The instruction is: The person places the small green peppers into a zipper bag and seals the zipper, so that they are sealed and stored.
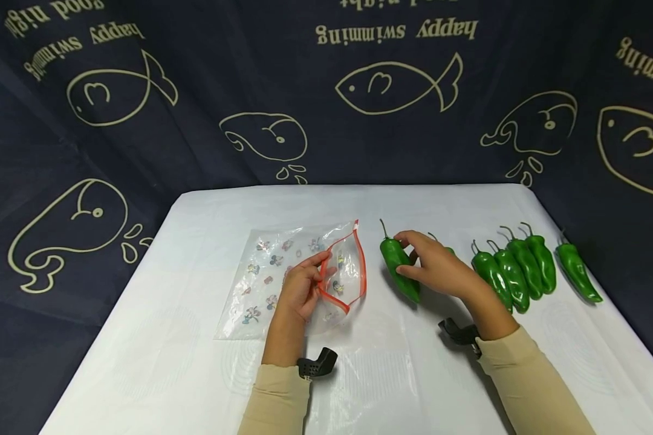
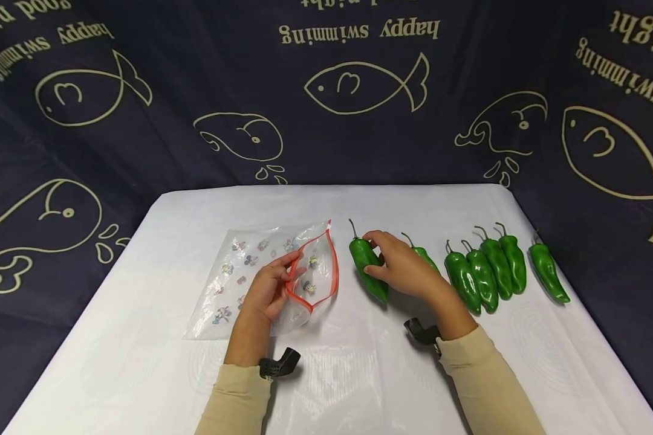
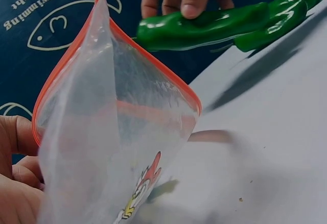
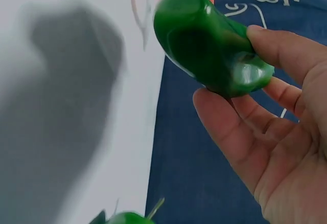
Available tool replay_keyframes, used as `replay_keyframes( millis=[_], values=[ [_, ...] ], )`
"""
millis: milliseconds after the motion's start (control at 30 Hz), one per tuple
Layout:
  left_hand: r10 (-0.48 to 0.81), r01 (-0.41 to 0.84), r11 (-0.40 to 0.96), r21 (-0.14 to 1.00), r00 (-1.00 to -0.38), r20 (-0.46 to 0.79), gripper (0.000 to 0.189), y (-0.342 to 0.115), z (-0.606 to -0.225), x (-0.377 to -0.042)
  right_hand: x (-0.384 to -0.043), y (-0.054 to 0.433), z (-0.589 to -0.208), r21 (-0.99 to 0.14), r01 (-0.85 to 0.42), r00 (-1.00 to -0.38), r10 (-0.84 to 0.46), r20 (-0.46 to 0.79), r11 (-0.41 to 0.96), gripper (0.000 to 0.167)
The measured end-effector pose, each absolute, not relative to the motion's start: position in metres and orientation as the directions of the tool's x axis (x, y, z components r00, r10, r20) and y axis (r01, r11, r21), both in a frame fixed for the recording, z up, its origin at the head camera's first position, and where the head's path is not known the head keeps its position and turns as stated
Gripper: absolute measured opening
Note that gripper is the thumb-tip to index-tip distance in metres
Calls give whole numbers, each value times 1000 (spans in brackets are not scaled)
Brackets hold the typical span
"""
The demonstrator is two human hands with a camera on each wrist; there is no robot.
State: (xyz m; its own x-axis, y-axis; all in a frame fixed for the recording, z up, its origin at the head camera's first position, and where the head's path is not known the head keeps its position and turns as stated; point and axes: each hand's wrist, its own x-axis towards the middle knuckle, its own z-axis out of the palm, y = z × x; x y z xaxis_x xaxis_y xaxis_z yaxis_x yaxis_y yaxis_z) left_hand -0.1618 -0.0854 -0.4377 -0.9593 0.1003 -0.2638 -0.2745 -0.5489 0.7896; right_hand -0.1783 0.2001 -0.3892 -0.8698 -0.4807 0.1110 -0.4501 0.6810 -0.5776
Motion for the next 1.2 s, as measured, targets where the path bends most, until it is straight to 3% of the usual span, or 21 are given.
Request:
replay_keyframes(
  millis=[767, 1200],
  values=[
    [75, -288, -485, 825, -954, -289, 62, -83, -439, -163, -192, 139, -392, -733, -391, -911, -347, 223, 557, 59],
    [41, -239, -449, 861, -968, -247, 61, -81, -439, -162, -194, 116, -409, -768, -307, -932, -343, 121, 563, 59]
  ],
)
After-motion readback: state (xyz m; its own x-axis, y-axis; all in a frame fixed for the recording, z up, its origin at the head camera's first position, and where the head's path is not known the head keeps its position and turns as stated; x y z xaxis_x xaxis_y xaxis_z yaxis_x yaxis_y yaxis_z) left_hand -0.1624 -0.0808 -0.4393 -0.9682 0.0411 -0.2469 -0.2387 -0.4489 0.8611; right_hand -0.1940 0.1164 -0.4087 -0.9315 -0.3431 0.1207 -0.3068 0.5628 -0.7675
